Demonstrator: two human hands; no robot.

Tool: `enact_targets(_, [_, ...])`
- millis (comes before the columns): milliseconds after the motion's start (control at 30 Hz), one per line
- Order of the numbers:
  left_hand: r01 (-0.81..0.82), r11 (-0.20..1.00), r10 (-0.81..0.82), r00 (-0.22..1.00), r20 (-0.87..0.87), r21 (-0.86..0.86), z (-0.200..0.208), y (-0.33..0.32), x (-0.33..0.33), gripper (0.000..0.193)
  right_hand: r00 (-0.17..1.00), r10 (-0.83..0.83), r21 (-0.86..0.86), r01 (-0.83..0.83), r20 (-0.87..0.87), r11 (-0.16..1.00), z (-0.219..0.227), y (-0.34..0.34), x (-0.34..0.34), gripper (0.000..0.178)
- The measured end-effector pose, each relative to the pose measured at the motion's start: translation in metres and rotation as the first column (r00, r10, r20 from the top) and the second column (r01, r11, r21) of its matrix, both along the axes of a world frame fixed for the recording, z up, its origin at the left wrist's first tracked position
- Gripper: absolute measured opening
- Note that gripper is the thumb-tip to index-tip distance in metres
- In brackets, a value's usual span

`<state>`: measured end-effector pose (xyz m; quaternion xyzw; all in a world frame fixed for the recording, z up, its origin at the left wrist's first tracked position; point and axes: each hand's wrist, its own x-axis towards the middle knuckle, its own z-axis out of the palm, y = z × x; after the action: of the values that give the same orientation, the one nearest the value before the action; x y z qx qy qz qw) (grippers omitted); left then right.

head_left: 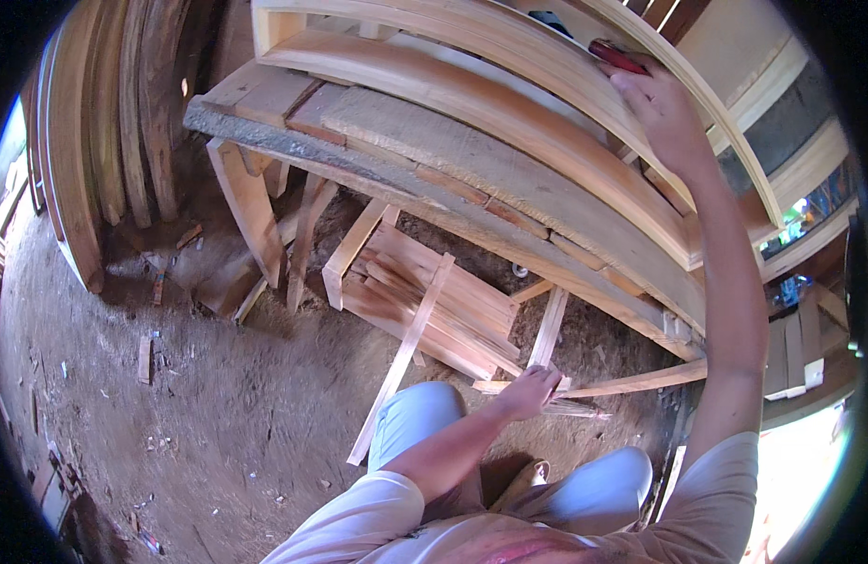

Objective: The person selects and inspects thin wooden strips in a cluttered workshop. They then use a hand saw to cut a wooden frame piece while sitting on the floor, followed by sorting the cut strips.

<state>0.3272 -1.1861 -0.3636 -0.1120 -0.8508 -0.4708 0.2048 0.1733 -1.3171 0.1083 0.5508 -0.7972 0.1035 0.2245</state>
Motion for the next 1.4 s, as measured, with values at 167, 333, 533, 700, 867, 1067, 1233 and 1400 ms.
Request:
enact_targets(167, [0.017, 1.000, -0.016, 0.999, -0.050, 0.016, 0.000, -0.006, -0.003, 0.035, 0.884, 0.156, -0.058, -0.202, -0.440, 0.978, -0.011, 0.028, 0.038, 0.027])
enact_targets(333, [0.060, 0.998, -0.060, 0.998, 0.014, -0.027, 0.000, -0.007, -0.004, 0.036, 0.791, 0.212, -0.010, -0.266, -0.573, 0.964, -0.015, 0.082, 0.072, 0.029])
enact_targets(533, [0.110, 0.994, -0.109, 0.993, 0.041, -0.009, -0.002, -0.010, -0.005, 0.036, 0.962, 0.199, -0.132, -0.225, -0.188, 0.965, -0.011, 0.154, 0.130, 0.043])
enact_targets(700, [0.099, 0.986, -0.107, 0.993, -0.050, -0.134, 0.002, -0.008, 0.001, 0.039, 0.922, 0.214, -0.112, -0.262, -0.324, 0.959, -0.009, 0.217, 0.184, 0.041])
enact_targets(867, [0.045, 0.990, -0.054, 0.996, -0.064, -0.137, -0.013, -0.024, -0.010, 0.039, 0.978, -0.162, -0.325, 0.112, -0.130, 0.939, -0.035, 0.296, 0.255, 0.039])
enact_targets(1067, [0.100, 0.994, -0.098, 0.995, -0.028, 0.046, 0.011, 0.005, -0.006, 0.038, 0.983, -0.184, -0.949, 0.071, 0.014, 0.308, -0.049, 0.491, 0.324, 0.023])
enact_targets(1233, [0.073, 0.997, -0.074, 0.997, 0.028, 0.012, 0.012, -0.011, -0.004, 0.034, 0.971, 0.137, -0.931, 0.141, 0.197, 0.336, -0.053, 0.618, 0.344, 0.020])
enact_targets(1400, [0.098, 0.994, -0.103, 0.980, 0.169, 0.040, 0.036, -0.006, 0.009, 0.026, 0.363, -0.774, -0.501, 0.863, 0.519, 0.069, -0.102, 0.618, 0.335, 0.029])
